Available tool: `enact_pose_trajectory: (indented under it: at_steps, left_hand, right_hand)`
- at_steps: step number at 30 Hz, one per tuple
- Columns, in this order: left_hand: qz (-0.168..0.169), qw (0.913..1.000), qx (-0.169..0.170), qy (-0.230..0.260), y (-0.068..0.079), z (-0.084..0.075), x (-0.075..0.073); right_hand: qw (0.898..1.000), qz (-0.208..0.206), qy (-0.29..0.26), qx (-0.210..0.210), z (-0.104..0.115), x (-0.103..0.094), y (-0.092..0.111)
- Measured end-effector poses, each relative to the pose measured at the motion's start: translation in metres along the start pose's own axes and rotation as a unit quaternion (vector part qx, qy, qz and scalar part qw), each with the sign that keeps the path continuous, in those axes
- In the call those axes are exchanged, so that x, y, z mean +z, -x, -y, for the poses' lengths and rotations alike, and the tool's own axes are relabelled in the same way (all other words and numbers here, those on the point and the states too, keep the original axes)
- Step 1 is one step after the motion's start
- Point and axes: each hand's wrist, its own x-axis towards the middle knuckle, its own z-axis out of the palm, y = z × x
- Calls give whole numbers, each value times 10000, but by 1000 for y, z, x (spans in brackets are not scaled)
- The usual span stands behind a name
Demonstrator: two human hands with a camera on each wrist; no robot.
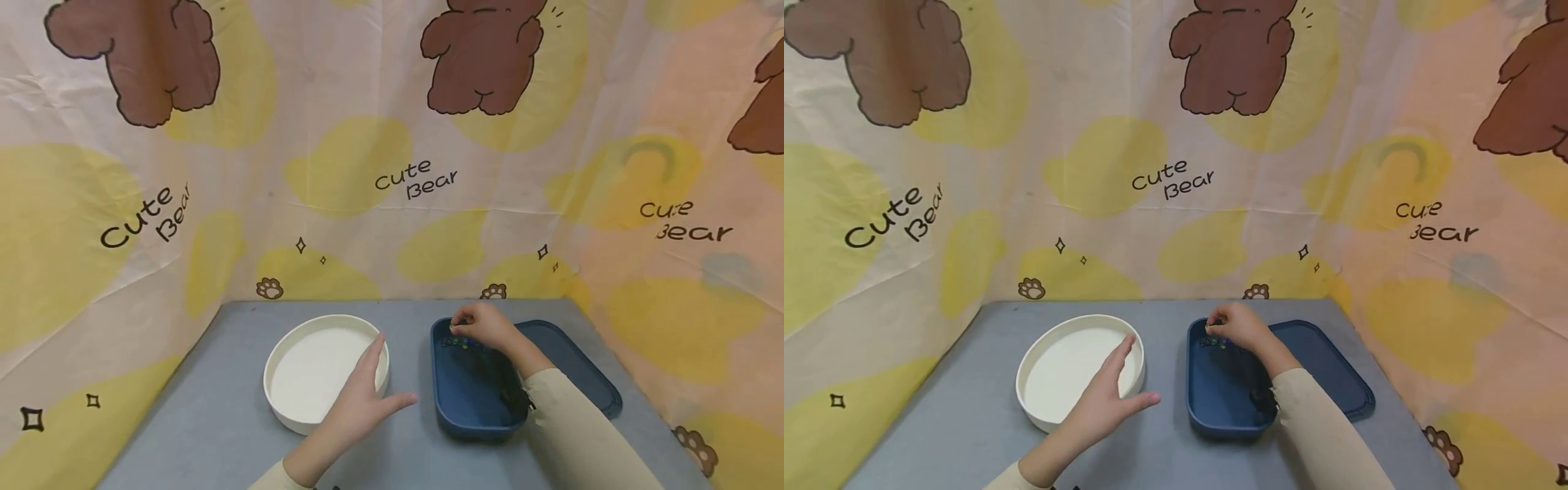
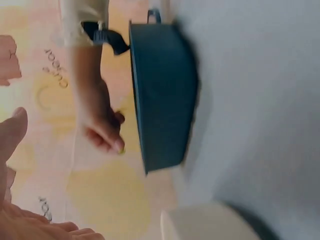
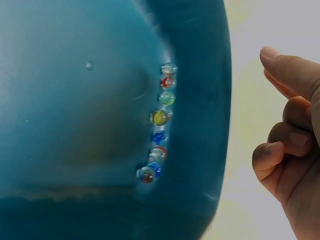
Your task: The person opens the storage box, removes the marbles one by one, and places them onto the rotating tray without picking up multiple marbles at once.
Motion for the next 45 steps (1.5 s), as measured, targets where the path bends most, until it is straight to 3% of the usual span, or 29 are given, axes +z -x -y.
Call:
enact_pose_trajectory:
  at_steps: [6,16,26,32,38,45]
  left_hand:
    - [-225,9990,-103,-377,12,16,-32]
    - [-681,9950,70,-734,32,50,-82]
    - [-623,9958,-384,-551,56,93,-121]
    - [-681,9950,-326,-653,62,118,-134]
    - [-565,9953,-766,-170,59,142,-138]
    - [-309,9930,-1122,-183,57,155,-134]
  right_hand:
    - [9999,-56,-79,-75,7,-4,0]
    - [9989,-11,-438,-178,22,-11,-3]
    - [9982,-36,-409,-429,37,-14,-7]
    - [9968,-34,-547,-574,43,-15,-13]
    - [9960,32,-517,-732,51,-5,-24]
    - [9957,191,-597,-675,70,12,-33]
